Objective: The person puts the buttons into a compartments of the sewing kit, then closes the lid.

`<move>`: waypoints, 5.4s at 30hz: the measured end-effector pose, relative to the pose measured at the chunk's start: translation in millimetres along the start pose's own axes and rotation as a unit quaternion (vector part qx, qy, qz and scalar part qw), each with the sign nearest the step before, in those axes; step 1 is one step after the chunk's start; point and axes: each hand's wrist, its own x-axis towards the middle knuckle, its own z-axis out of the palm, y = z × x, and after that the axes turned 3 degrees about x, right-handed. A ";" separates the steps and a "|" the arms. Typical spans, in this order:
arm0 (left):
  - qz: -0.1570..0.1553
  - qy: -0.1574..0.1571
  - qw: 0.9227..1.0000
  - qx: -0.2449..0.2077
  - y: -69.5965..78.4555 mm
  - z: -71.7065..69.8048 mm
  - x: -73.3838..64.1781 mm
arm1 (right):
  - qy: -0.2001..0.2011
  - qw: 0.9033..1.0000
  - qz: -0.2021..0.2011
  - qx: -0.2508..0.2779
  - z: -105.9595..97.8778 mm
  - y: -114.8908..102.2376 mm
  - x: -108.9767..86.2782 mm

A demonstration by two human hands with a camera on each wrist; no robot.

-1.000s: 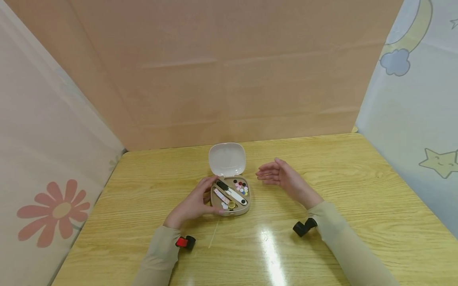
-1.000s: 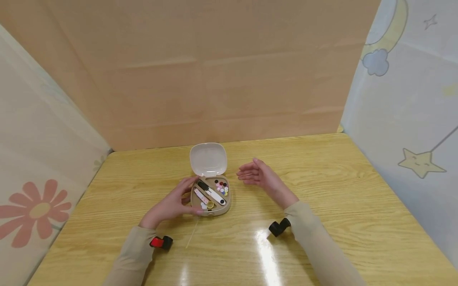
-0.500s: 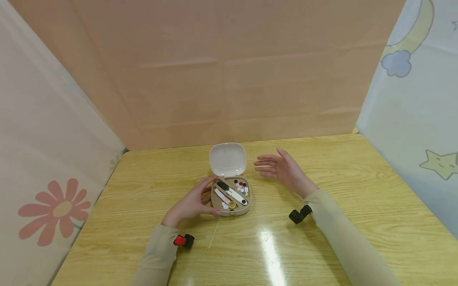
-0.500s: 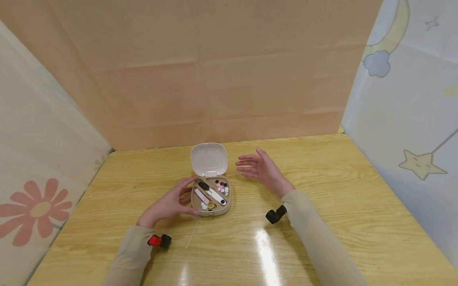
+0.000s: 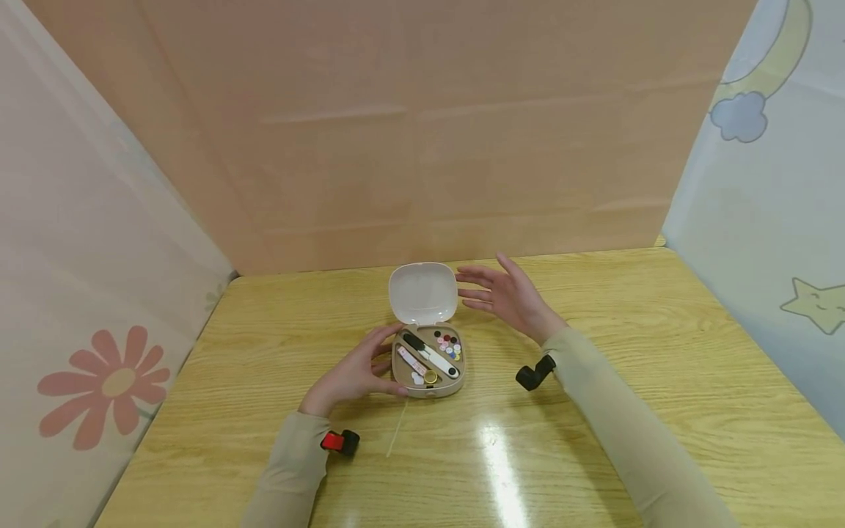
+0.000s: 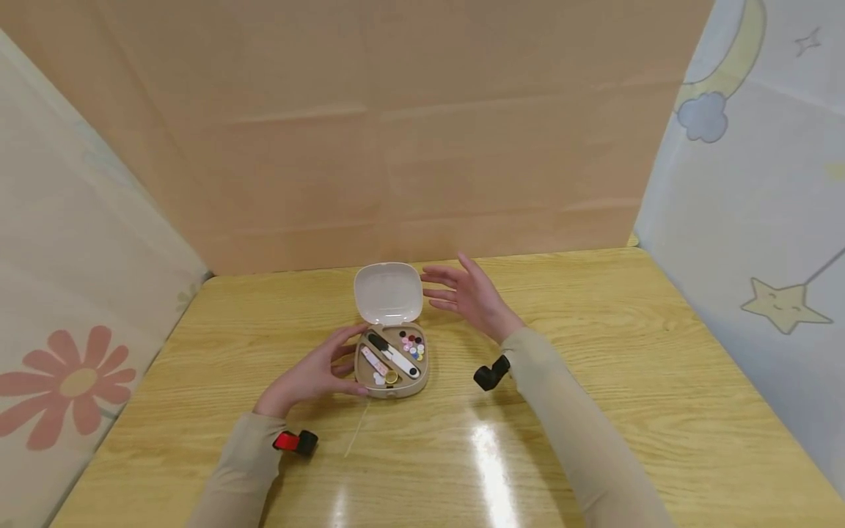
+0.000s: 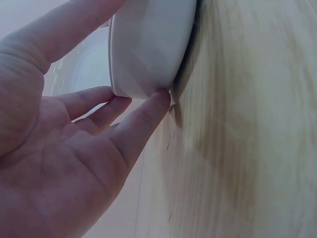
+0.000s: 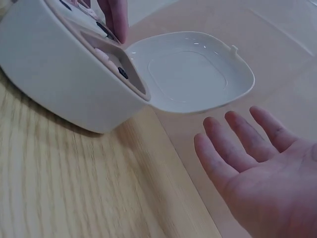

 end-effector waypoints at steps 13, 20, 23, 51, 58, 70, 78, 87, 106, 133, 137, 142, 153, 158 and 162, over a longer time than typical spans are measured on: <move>-0.007 -0.011 1.000 -0.017 27.9 0.3 -7.9 | -0.030 0.999 -0.014 0.034 3.5 2.5 3.7; -0.004 -0.007 1.000 -0.013 6.9 0.5 -0.8 | -0.033 0.997 -0.025 0.059 4.0 7.8 0.9; 0.001 -0.005 1.000 -0.009 -0.4 0.7 0.8 | -0.030 0.997 -0.027 0.066 4.4 9.3 -0.6; -0.010 0.007 1.000 -0.019 -4.5 1.9 -2.9 | -0.031 0.992 -0.044 0.111 11.0 25.9 -16.1; -0.015 0.010 1.000 -0.016 -3.1 2.0 -1.6 | -0.054 0.991 -0.046 0.114 9.5 31.0 -20.1; -0.019 -0.001 0.999 -0.033 -3.6 0.3 -0.5 | -0.055 0.993 -0.029 0.104 4.9 46.4 -24.7; -0.018 -0.001 0.999 -0.037 -1.8 0.3 -0.6 | -0.048 0.994 -0.043 0.087 5.6 45.8 -26.7; -0.018 -0.002 0.999 -0.040 -2.1 0.7 -1.6 | -0.013 0.996 -0.081 -0.032 10.3 40.9 -28.0; -0.008 -0.001 0.999 -0.031 -5.2 0.6 -0.6 | -0.009 0.845 -0.108 -0.523 55.7 26.2 -41.7; -0.003 -0.011 1.000 -0.028 -5.4 -0.4 -0.6 | -0.099 0.669 -0.117 -0.727 88.7 48.4 -45.5; -0.004 -0.012 1.000 -0.025 -6.7 -0.8 -0.2 | -0.099 0.666 -0.118 -0.730 92.0 45.7 -44.0; -0.004 -0.013 0.999 -0.030 -5.8 -0.8 -0.7 | -0.105 0.654 -0.116 -0.740 91.6 44.4 -42.3; -0.004 -0.013 1.000 -0.027 -5.6 0.7 -0.4 | -0.104 0.674 -0.118 -0.722 87.4 44.4 -44.0; -0.002 -0.014 1.000 -0.026 -4.4 1.6 -0.6 | -0.098 0.681 -0.114 -0.717 86.2 45.4 -44.9; -0.003 -0.012 1.000 -0.018 -5.5 2.3 -0.6 | -0.094 0.693 -0.109 -0.706 85.8 46.3 -45.8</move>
